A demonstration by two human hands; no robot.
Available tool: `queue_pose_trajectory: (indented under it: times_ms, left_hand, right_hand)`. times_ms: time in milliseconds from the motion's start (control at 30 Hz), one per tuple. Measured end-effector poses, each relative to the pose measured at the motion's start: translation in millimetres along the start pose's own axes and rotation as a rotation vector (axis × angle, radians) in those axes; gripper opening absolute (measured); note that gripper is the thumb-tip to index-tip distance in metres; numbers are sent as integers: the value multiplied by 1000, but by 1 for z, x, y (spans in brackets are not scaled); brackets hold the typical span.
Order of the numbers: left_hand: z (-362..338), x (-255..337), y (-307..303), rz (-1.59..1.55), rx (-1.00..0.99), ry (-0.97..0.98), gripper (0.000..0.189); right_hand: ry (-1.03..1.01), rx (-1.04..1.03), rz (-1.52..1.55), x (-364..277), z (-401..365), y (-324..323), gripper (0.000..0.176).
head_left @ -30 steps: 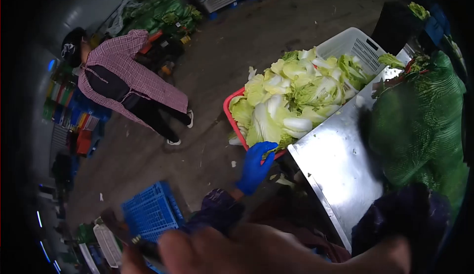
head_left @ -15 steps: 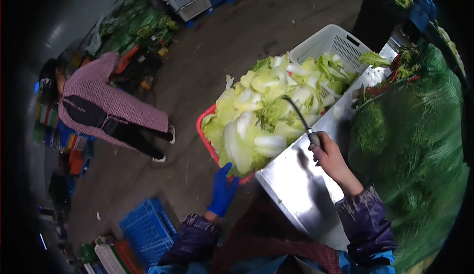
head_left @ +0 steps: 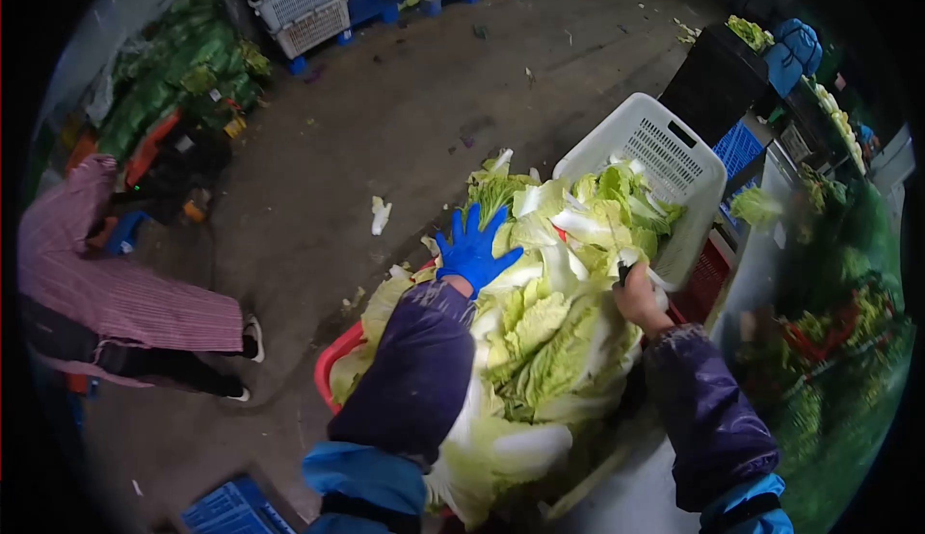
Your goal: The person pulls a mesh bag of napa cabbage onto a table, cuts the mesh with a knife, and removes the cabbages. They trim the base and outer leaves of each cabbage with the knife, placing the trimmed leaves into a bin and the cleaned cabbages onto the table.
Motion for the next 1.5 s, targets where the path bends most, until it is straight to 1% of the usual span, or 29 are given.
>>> queue_pose_trajectory:
  times_ms: [67, 133, 233, 267, 300, 367, 400, 467, 500, 533, 567, 600, 700, 733, 800, 867, 900, 967, 1000, 1067, 1100, 1133, 1200, 1233, 1267, 1333, 1400, 1467, 1500]
  left_hand:
    - [-15, -19, 67, 50, -115, -24, 61]
    - [-57, -27, 93, -67, -105, 95, 50]
    - [-132, -48, 77, -51, -22, 76, 47]
    - [-153, -59, 67, -117, -105, 54, 50]
    - [-172, -74, 71, -159, -356, -77, 52]
    - [-183, -89, 80, 16, -240, -53, 52]
    - [-179, -90, 87, 141, -131, -31, 51]
    - [-156, -111, 164, 103, -357, -181, 48]
    - [-153, -148, 239, 1, 96, -219, 34]
    - [-135, -161, 272, -703, 14, -280, 26]
    - [-135, -156, 279, -350, 125, -189, 22]
    - [-134, -144, 261, 11, 222, -93, 18]
    - [-127, -130, 216, 89, -62, -117, 25]
    - [-125, -142, 221, -243, -269, -344, 32]
    - [-125, -128, 181, -186, -633, -91, 39]
    - [-152, -122, 99, -548, -215, -62, 46]
    - [-172, -111, 65, -479, -69, 12, 50]
    - [-226, -62, 36, -401, -133, -6, 72]
    - [-256, -28, 30, -94, -264, -36, 80]
    - [-280, -15, 69, 48, -377, -102, 79]
    - [-290, -50, 150, -505, -381, -237, 79]
    - [-298, -85, 230, -1049, -319, -389, 80]
    - [-294, -95, 259, -1299, -108, -276, 84]
    - [-281, -81, 226, -466, -356, -78, 92]
    - [-273, -41, 138, -61, -477, -161, 93]
    - [-270, -65, 142, -108, -442, -149, 91]
    - [-261, -102, 167, -61, -352, 342, 86]
    - [-257, -67, 104, -3, -715, 44, 78]
    - [-254, -52, 78, 126, -683, 47, 73]
  right_hand:
    - [145, -150, -147, 6, 4, 54, 49]
    - [224, -294, -376, -50, -30, 77, 51]
    - [-71, -211, -615, -76, -79, 125, 51]
    - [-135, -214, -605, -85, -91, 130, 54]
    - [-158, -197, -511, -93, -99, 133, 52]
    - [-240, -102, -412, -95, -98, 140, 49]
    - [-296, -32, -373, -89, -94, 146, 48]
    - [-321, -19, -358, -71, -74, 157, 48]
    - [-371, 8, -339, -64, -58, 161, 47]
    - [-375, 11, -364, -56, -42, 169, 47]
    - [-372, -3, -428, -50, -33, 180, 43]
    - [-363, -19, -482, -47, -28, 189, 38]
    - [-328, -52, -462, -55, -28, 174, 40]
    - [-320, -68, -450, -55, -29, 168, 41]
    - [-303, -36, -401, -67, -35, 146, 37]
    - [-264, -94, -282, -75, -42, 122, 31]
    - [-236, -100, -252, -76, -50, 112, 31]
    - [-205, -88, -224, -84, -63, 94, 31]
    - [-197, -82, -260, -88, -72, 86, 31]
    - [-249, -44, -210, -86, -86, 76, 33]
    - [-188, -112, -29, -98, -97, 66, 34]
    - [115, -289, 26, -106, -105, 57, 43]
    - [-136, -224, 344, -107, -134, 46, 44]
    - [-101, -289, 438, -124, -156, 19, 43]
    - [-149, -221, 590, -123, -180, 5, 43]
    - [14, -393, 607, -104, -224, -7, 38]
    - [144, -527, 472, -87, -269, -39, 33]
    - [-24, -208, 628, -75, -308, -99, 35]
    - [-70, -106, 731, -72, -334, -133, 34]
Point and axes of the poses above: each hand's wrist, its own z-axis towards the middle knuckle, its own y-axis out of the palm, x = y × z, the point moved 6 cm from there along z, towards the middle knuckle, and after that the axes turned 5 degrees about -x, right-handed, at the moved point
